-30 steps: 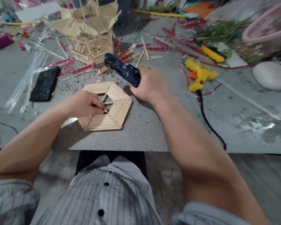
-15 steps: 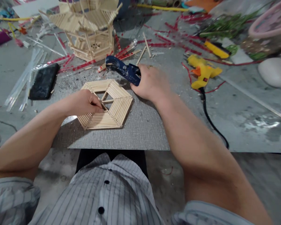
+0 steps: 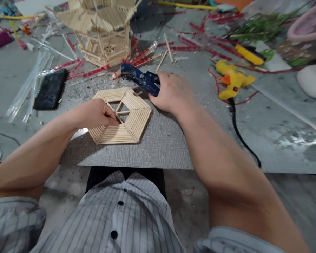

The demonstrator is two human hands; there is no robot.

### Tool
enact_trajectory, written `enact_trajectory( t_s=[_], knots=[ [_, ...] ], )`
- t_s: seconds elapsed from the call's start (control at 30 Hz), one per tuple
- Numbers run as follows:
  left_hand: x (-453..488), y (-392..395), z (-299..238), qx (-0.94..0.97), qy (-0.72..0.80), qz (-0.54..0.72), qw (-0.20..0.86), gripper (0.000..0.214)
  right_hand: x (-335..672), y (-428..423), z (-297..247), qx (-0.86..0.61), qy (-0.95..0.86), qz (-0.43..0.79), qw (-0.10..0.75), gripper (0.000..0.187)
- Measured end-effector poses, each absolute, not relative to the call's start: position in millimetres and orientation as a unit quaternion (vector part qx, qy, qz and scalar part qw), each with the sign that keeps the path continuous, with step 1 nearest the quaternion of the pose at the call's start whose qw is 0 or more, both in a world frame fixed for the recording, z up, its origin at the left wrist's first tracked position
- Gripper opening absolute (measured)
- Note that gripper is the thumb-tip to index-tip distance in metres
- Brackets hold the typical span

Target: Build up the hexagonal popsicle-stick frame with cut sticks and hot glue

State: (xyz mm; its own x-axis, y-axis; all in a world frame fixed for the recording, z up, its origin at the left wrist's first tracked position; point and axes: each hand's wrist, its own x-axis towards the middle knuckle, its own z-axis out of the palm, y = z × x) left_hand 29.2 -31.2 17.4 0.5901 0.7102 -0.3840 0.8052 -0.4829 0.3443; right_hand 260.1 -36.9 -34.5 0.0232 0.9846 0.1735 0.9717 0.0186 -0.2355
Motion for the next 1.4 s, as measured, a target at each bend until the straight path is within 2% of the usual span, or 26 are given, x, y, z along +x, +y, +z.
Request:
enact_trajectory(
  t_s=[0.23, 1.1, 1.4],
  knots=[
    [29, -31, 17, 0.857, 0.435, -0.08, 0.264, 0.017, 265, -33, -41, -0.688, -0.709, 0.014, 0.154, 0.071],
    [28, -30, 18, 0.856, 0.433, -0.091, 0.267, 0.018, 262, -31, -44, -0.679, -0.718, -0.005, 0.15, 0.072],
    [27, -29, 23, 0.874, 0.415, -0.104, 0.23, 0.02, 257, -28, -42, -0.691, -0.717, -0.019, 0.093, 0.079]
  ],
)
